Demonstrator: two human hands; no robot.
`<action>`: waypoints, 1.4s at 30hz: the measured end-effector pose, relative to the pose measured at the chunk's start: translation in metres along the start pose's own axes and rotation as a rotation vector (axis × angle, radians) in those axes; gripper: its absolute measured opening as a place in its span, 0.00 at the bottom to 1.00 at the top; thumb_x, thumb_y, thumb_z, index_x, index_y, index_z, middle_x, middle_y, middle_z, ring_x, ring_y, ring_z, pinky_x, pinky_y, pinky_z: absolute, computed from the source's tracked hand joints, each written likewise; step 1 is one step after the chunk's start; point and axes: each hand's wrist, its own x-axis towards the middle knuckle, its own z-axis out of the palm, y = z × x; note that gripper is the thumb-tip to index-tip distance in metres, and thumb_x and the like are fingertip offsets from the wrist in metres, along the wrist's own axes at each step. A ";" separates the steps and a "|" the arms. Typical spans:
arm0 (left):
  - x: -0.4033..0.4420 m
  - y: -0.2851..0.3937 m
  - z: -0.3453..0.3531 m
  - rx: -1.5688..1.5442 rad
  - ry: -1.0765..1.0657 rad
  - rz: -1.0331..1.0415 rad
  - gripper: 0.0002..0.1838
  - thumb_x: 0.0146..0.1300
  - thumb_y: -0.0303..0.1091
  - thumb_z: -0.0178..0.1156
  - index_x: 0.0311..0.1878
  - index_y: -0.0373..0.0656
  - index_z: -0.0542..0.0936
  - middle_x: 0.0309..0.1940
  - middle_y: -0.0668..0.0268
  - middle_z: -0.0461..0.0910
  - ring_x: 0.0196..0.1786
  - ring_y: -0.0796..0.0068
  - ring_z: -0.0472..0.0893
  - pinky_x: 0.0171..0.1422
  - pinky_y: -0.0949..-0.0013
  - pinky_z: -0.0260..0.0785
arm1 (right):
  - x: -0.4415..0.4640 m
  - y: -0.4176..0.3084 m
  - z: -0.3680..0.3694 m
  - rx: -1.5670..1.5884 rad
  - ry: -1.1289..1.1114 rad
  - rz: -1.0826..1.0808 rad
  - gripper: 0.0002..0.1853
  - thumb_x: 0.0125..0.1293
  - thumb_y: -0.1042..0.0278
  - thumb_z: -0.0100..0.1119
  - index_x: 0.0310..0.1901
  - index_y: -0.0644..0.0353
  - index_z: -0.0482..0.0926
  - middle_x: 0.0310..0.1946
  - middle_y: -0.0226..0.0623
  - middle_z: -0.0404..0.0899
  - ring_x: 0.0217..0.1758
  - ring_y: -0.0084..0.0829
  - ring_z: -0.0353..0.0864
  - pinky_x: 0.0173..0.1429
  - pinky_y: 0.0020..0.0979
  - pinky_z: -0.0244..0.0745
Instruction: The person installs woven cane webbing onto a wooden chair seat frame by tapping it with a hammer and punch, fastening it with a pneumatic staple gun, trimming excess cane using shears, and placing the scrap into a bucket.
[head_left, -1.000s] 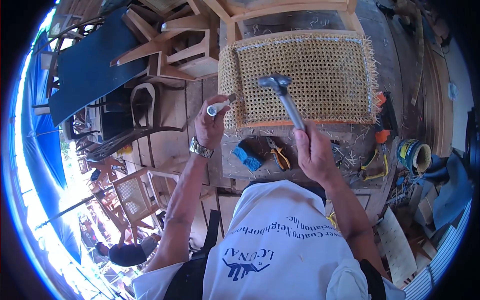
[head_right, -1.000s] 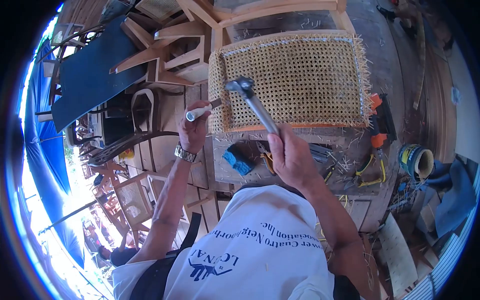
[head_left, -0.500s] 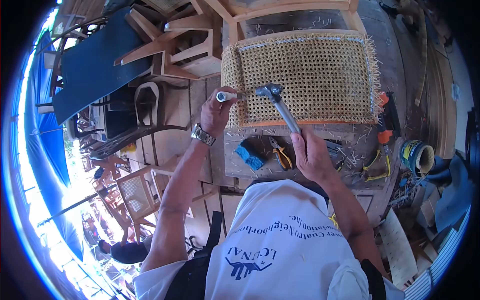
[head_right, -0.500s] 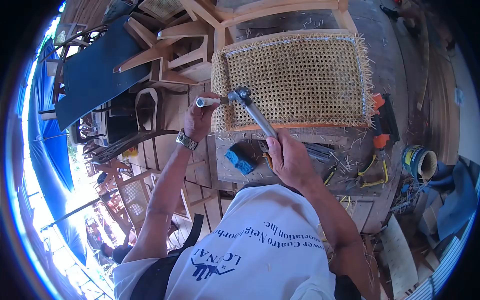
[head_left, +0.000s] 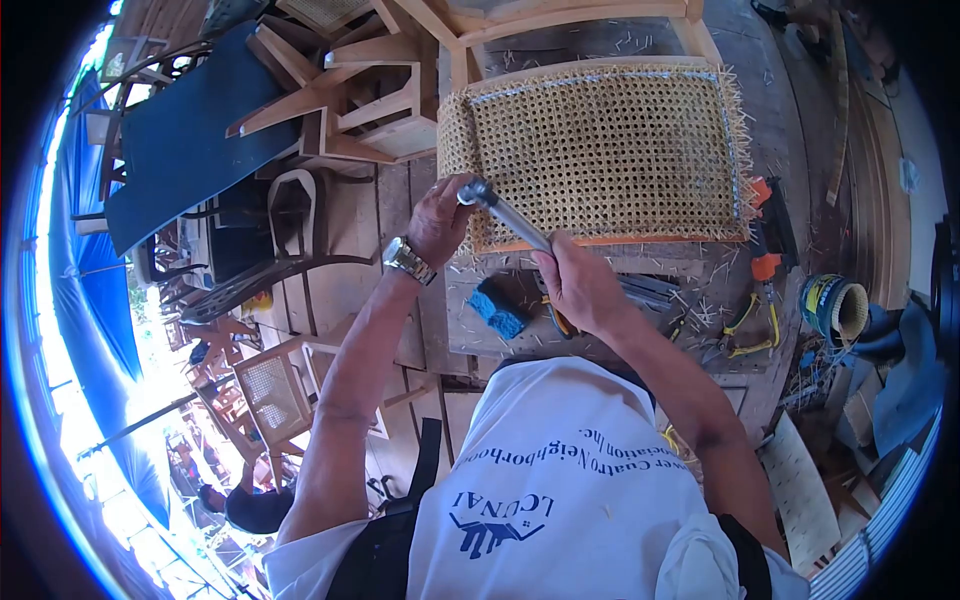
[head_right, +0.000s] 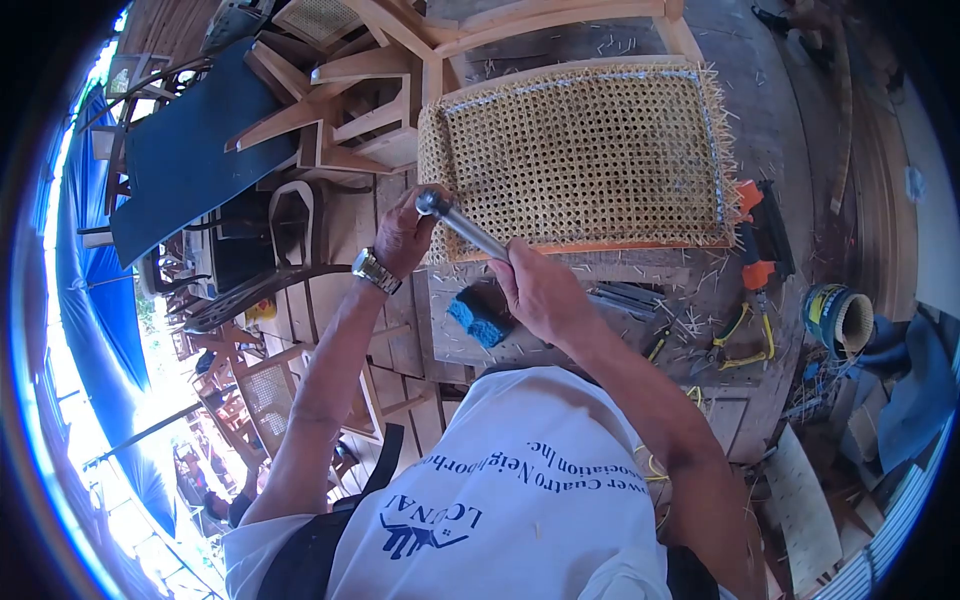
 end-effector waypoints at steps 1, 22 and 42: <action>-0.001 -0.011 0.002 0.020 -0.019 0.032 0.13 0.65 0.23 0.62 0.52 0.43 0.78 0.46 0.56 0.85 0.48 0.50 0.85 0.51 0.53 0.79 | -0.002 -0.004 0.002 0.006 0.006 0.012 0.14 0.79 0.58 0.53 0.41 0.61 0.70 0.21 0.48 0.77 0.23 0.55 0.79 0.28 0.50 0.73; -0.045 0.000 0.007 -0.326 0.286 -0.226 0.12 0.66 0.21 0.66 0.50 0.45 0.82 0.46 0.65 0.88 0.47 0.71 0.88 0.49 0.68 0.80 | -0.042 0.009 -0.065 0.143 0.172 0.179 0.16 0.83 0.56 0.46 0.43 0.62 0.71 0.19 0.42 0.71 0.20 0.40 0.74 0.28 0.40 0.67; -0.025 0.001 0.000 -0.054 0.043 -0.069 0.14 0.66 0.24 0.63 0.55 0.45 0.80 0.47 0.56 0.86 0.47 0.50 0.87 0.48 0.55 0.80 | -0.004 -0.004 0.002 -0.068 -0.019 0.018 0.15 0.79 0.55 0.53 0.40 0.59 0.69 0.24 0.45 0.78 0.24 0.53 0.80 0.29 0.51 0.74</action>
